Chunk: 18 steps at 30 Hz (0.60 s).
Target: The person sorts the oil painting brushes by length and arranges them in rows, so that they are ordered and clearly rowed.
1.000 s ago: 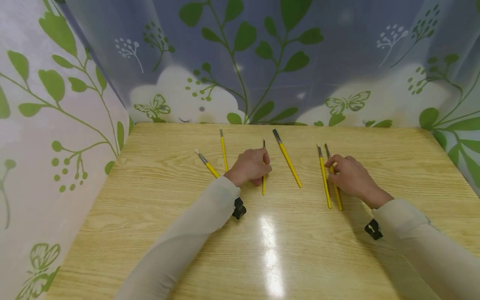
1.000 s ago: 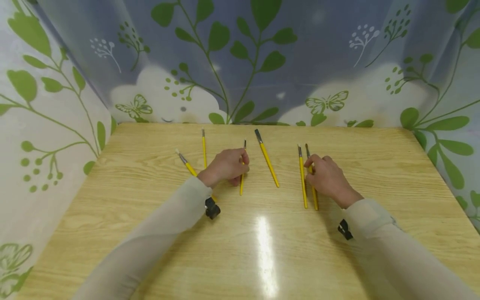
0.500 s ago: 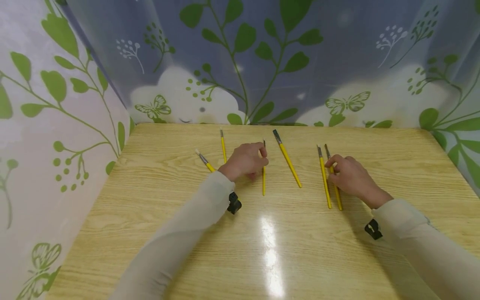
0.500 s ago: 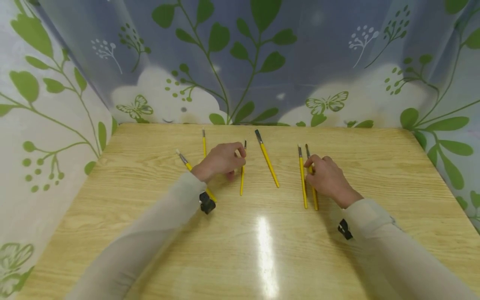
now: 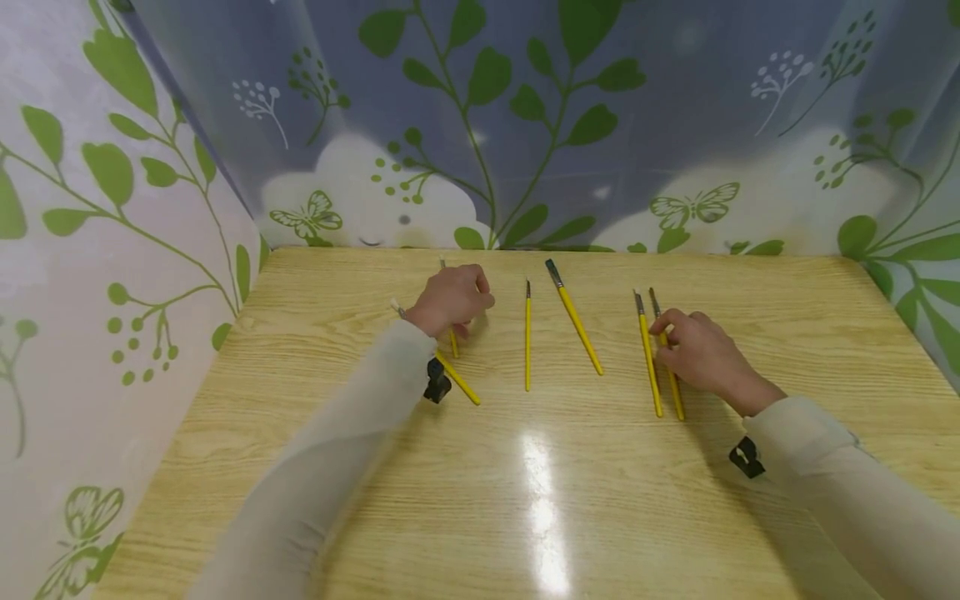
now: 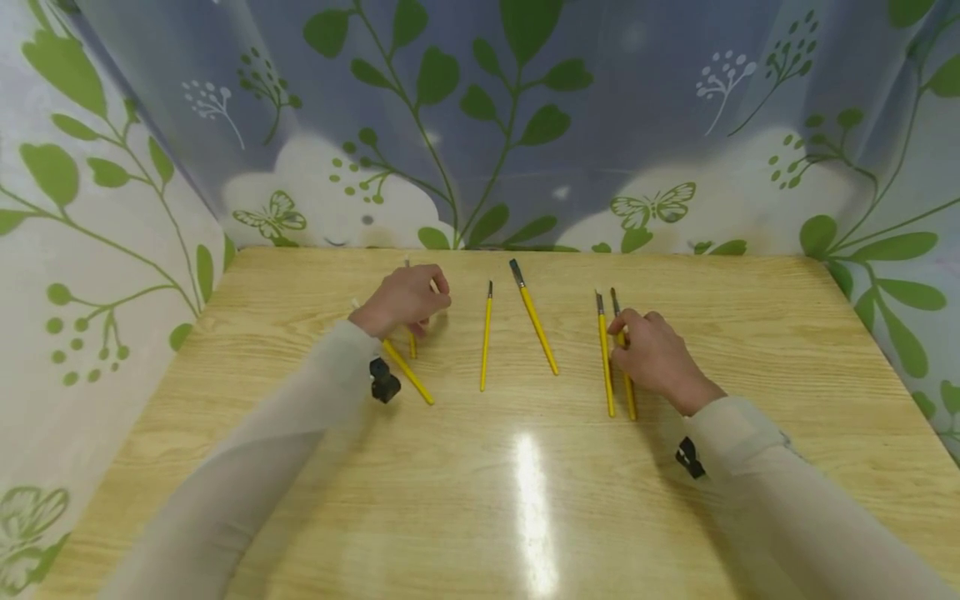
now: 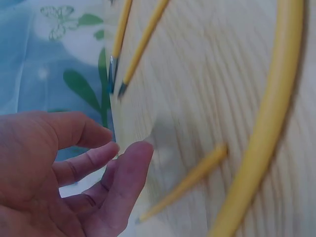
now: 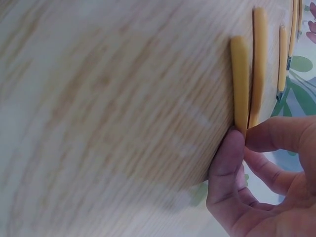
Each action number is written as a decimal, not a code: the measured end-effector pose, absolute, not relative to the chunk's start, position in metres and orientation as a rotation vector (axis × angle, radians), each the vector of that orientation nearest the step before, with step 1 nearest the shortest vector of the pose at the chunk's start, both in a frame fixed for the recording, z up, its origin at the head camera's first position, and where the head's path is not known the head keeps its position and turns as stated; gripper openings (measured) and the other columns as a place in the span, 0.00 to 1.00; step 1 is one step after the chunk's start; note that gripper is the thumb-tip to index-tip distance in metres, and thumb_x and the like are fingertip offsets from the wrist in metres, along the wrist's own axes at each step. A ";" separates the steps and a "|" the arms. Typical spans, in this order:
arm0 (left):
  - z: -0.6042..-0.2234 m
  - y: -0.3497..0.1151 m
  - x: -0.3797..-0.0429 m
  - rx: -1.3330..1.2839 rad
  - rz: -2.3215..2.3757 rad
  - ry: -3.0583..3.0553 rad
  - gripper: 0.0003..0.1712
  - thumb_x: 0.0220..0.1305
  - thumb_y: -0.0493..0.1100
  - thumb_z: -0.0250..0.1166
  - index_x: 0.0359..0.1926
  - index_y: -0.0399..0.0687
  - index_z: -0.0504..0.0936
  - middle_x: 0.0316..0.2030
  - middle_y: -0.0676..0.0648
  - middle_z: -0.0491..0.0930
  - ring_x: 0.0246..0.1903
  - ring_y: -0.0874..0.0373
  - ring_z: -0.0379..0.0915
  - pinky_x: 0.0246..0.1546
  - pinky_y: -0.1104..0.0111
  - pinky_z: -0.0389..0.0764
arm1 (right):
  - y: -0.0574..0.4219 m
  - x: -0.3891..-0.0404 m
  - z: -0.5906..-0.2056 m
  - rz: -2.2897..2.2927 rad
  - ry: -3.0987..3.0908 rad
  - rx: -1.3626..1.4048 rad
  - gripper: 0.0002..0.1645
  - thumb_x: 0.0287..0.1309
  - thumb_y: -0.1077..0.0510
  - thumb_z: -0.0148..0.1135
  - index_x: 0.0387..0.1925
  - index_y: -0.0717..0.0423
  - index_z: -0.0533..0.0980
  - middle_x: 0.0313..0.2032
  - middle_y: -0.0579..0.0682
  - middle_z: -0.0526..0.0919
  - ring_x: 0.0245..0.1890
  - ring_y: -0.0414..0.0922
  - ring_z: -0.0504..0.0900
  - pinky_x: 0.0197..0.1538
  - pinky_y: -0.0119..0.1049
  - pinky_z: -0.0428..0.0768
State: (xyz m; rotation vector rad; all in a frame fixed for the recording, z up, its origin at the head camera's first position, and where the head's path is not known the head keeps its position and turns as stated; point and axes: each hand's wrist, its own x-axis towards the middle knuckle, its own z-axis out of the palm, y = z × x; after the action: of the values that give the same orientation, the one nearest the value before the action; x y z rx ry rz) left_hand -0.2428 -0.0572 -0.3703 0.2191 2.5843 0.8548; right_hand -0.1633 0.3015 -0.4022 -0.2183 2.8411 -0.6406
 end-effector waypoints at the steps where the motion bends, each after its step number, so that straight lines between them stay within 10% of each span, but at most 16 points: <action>1: -0.370 -0.061 -0.245 0.214 0.835 2.602 0.09 0.82 0.44 0.59 0.54 0.44 0.78 0.43 0.44 0.81 0.23 0.52 0.85 0.38 0.59 0.92 | 0.302 -0.163 -0.402 -0.641 2.842 -0.220 0.21 0.74 0.63 0.56 0.63 0.69 0.76 0.54 0.75 0.81 0.55 0.67 0.78 0.45 0.54 0.78; 18: -0.373 -0.095 -0.266 0.075 0.718 2.714 0.14 0.81 0.43 0.59 0.60 0.42 0.77 0.59 0.38 0.83 0.28 0.47 0.90 0.38 0.58 0.90 | 0.302 -0.163 -0.402 -0.644 2.838 -0.216 0.21 0.74 0.62 0.56 0.63 0.69 0.76 0.54 0.74 0.81 0.54 0.66 0.78 0.46 0.55 0.79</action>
State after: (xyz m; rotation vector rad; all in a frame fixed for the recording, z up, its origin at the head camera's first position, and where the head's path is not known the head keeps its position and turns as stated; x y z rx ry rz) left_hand -0.2656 -0.0954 -0.3731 0.0747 2.7142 0.7175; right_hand -0.1633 0.3020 -0.4024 -0.2157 2.8385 -0.6443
